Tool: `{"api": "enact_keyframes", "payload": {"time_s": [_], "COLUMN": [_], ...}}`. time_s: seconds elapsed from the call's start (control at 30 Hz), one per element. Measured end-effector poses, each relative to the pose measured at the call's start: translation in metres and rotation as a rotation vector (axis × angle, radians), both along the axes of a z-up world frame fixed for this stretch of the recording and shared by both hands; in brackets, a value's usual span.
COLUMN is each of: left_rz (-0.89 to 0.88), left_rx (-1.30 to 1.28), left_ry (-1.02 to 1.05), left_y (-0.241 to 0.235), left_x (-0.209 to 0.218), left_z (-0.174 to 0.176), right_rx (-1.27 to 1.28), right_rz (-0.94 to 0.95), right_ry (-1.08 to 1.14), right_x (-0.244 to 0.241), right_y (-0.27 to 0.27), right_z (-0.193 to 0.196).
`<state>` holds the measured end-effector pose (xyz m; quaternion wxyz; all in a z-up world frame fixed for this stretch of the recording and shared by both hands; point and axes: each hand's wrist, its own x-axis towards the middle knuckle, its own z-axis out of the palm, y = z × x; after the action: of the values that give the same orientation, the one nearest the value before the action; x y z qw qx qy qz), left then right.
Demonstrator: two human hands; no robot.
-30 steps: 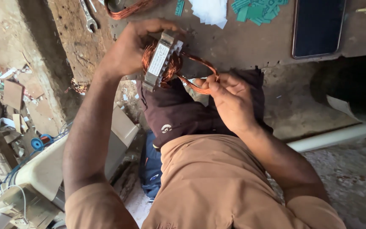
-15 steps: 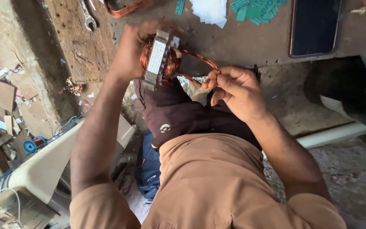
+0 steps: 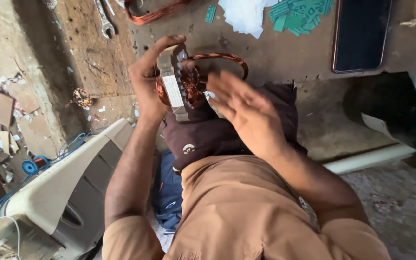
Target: Manually winding copper wire coils and placing insulation into an electric motor stator.
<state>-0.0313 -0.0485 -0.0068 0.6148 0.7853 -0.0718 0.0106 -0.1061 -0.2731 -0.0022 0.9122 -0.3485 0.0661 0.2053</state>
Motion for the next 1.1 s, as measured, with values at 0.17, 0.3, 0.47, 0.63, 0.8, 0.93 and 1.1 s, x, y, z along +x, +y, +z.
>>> {"api": "enact_keyframes", "payload": {"time_s": [0.17, 0.3, 0.47, 0.63, 0.8, 0.93, 1.1], "left_rz": [0.029, -0.071, -0.546, -0.653, -0.633, -0.572, -0.549], "left_rx": [0.008, 0.128, 0.195, 0.200, 0.162, 0.090, 0.050], "left_ry": [0.018, 0.026, -0.144, -0.086, -0.063, 0.062, 0.037], "left_y": [-0.002, 0.003, 0.004, -0.001, -0.005, -0.002, -0.006], "left_x": [-0.002, 0.022, 0.064, 0.074, 0.068, 0.063, 0.064], "left_z": [0.002, 0.010, 0.006, 0.012, 0.021, 0.008, 0.019], "right_rx": [0.289, 0.286, 0.430, -0.604, -1.084, -1.034, -1.185], "right_rz": [-0.118, -0.154, 0.041, 0.403, 0.274, 0.077, -0.186], "right_ry": [-0.093, -0.080, -0.150, -0.883, -1.375, -1.112, -1.277], "right_x": [0.036, 0.041, 0.049, 0.068, 0.069, 0.058, 0.060], "right_y": [0.011, 0.007, -0.025, -0.020, -0.014, -0.008, 0.001], "right_z": [-0.001, -0.020, -0.055, -0.004, -0.011, -0.020, -0.005]}}
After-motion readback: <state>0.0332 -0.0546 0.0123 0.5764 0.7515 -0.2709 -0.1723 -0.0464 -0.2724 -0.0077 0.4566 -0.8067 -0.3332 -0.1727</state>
